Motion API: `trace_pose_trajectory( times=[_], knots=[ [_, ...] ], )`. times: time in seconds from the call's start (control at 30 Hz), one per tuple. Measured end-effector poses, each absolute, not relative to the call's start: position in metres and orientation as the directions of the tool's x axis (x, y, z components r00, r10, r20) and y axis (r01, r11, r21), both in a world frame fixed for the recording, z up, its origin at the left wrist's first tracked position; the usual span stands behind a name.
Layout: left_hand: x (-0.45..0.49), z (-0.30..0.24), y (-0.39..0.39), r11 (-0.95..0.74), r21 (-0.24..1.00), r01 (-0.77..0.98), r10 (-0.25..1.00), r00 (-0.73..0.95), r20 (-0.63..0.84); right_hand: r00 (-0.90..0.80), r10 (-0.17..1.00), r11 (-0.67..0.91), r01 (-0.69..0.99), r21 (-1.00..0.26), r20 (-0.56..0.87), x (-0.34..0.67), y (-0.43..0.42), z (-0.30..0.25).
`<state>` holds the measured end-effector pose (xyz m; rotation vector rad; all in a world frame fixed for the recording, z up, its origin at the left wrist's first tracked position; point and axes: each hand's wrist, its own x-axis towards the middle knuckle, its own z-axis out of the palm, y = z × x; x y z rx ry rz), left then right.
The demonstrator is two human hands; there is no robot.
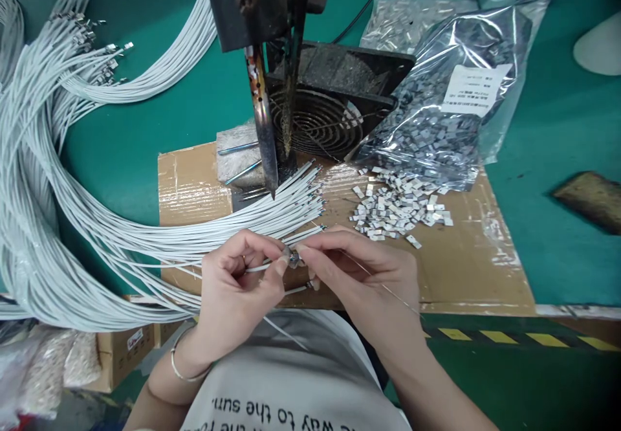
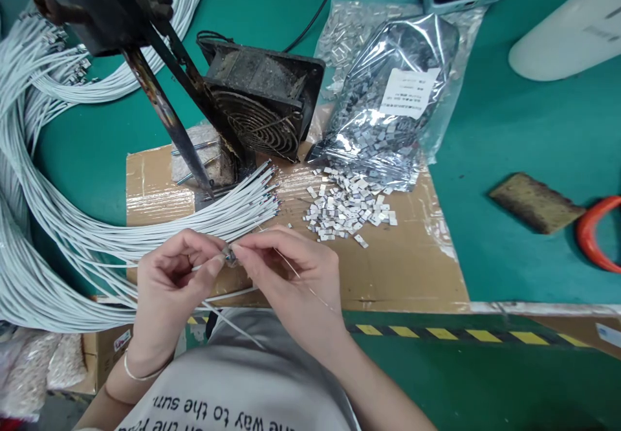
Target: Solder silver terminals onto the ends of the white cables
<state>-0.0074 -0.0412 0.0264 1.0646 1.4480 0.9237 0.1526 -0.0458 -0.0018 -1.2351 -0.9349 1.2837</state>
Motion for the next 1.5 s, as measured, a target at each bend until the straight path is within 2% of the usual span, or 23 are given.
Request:
trace_pose_trajectory(
  times=[0.27,0.47,0.73,0.87,0.97,1.17,1.33,1.5],
  knots=[
    [-0.006,0.03,-0.04,0.364,0.921,0.142,0.932,-0.055,-0.359,0.094,0.989,-0.096,-0.156,-0.983,-0.111,0.153,-0.045,-0.004],
    [-0.007,0.03,-0.039,0.347,0.93,0.117,0.938,-0.046,-0.344,0.078,0.991,-0.096,-0.193,-0.976,-0.113,0.153,-0.043,-0.004],
    [-0.01,0.032,-0.038,0.327,0.926,0.186,0.942,0.008,-0.335,0.049,0.988,-0.13,-0.22,-0.967,-0.144,0.155,-0.044,-0.003],
    [-0.01,0.029,-0.039,0.322,0.936,0.14,0.945,0.012,-0.327,0.044,0.99,-0.125,-0.212,-0.969,-0.137,0.155,-0.043,-0.003],
    [-0.007,0.029,-0.038,0.308,0.943,0.128,0.95,0.001,-0.311,0.046,0.994,-0.095,-0.162,-0.982,-0.103,0.155,-0.045,-0.005],
    [-0.003,0.029,-0.029,0.221,0.961,0.165,0.974,-0.078,-0.21,0.054,0.998,0.034,0.084,-0.996,0.038,0.161,-0.055,-0.012],
    [-0.003,0.025,-0.026,0.185,0.968,0.171,0.978,-0.127,-0.164,0.026,0.999,-0.028,0.12,-0.992,-0.025,0.165,-0.06,-0.011],
    [-0.001,0.023,-0.022,0.186,0.965,0.187,0.972,-0.176,-0.153,0.045,0.996,0.063,0.184,-0.981,0.072,0.164,-0.051,-0.006]
  ],
)
